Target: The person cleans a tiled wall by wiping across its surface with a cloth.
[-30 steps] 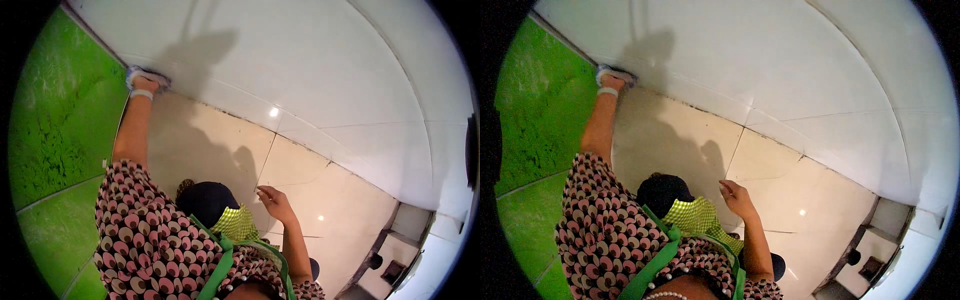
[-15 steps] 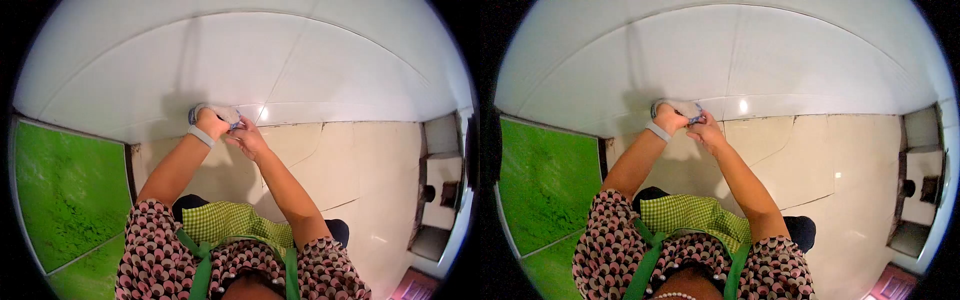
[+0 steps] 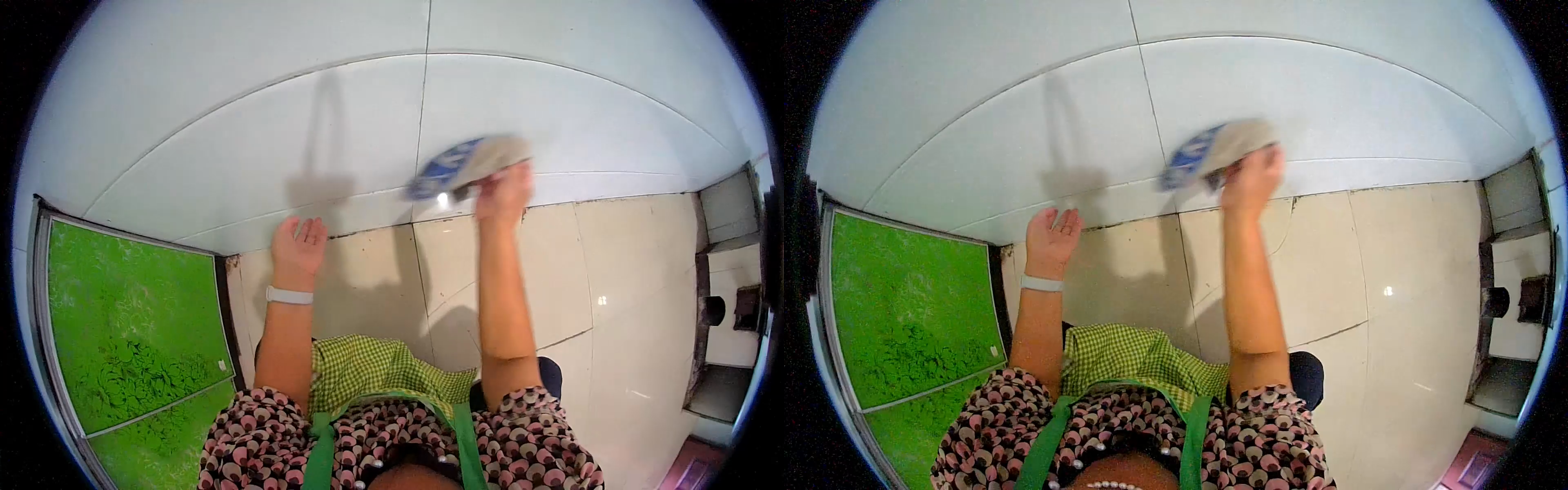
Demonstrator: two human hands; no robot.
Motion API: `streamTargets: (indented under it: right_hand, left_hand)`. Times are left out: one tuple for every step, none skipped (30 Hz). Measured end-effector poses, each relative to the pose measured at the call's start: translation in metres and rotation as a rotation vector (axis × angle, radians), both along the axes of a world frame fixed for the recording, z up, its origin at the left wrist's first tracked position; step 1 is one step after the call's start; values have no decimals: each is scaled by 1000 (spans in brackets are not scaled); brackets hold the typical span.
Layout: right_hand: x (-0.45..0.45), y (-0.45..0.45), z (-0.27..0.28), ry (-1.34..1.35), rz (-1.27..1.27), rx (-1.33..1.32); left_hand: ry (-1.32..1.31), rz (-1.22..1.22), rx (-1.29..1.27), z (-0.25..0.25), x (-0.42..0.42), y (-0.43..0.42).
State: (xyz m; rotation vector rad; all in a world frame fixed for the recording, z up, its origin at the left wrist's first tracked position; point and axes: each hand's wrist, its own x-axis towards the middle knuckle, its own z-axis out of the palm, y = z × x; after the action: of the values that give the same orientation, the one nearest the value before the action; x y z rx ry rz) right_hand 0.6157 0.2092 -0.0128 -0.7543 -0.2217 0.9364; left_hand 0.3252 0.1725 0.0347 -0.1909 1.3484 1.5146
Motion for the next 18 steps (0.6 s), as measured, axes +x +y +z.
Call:
streamTargets:
  right_hand:
    - [22, 1, 18, -51, -157, -48]
    - [47, 8, 27, -149, -281, -88]
    - [71, 15, 38, -255, -412, -100]
    - [88, 20, 51, -362, -542, -111]
    - [97, 23, 71, -430, -606, -95]
    - [104, 26, 85, -499, -669, -78]
    - [100, 28, 88, -500, -670, -86]
    - [87, 33, 94, -679, -778, -151]
    - [72, 38, 101, -859, -882, -217]
    - [50, 41, 97, -886, -845, -136]
    - [18, 49, 87, -925, -901, 2]
    - [-14, 48, 64, -982, -833, 116]
    - [-45, 47, 41, -1031, -754, 229]
    - [-76, 40, 23, -1169, -723, 245]
    - [-106, 32, 5, -1304, -690, 269]
    - [-130, 25, -22, -1389, -380, 313]
    - [-148, 17, -53, -1453, -64, 352]
    - [-158, 4, -70, -1561, -20, 376]
  left_hand:
    - [1, -3, -7, -8, -5, -7]
    - [-60, 4, -20, -19, -10, -16]
    - [-120, 11, -34, -25, -13, -22]
    - [-119, 9, -41, -22, -6, -24]
    - [-210, -101, 30, -11, 9, -24]
    - [-302, -210, 101, 1, 24, -24]
    - [-302, -212, 94, 15, 35, -23]
    - [-250, -233, 150, 32, 45, -21]
    - [-198, -254, 206, 45, 53, -17]
    - [-199, -262, 203, 55, 59, -10]
    - [-117, -185, 213, 60, 61, -5]
    - [-34, -108, 222, 62, 61, -3]
    - [-35, -111, 224, 62, 58, -1]
    - [-94, -100, 242, 61, 54, -1]
    - [-153, -88, 259, 57, 49, -1]
    - [-154, -91, 262, 51, 45, -3]
    - [-174, -95, 237, 46, 43, -4]
    - [-194, -99, 213, 43, 41, -6]
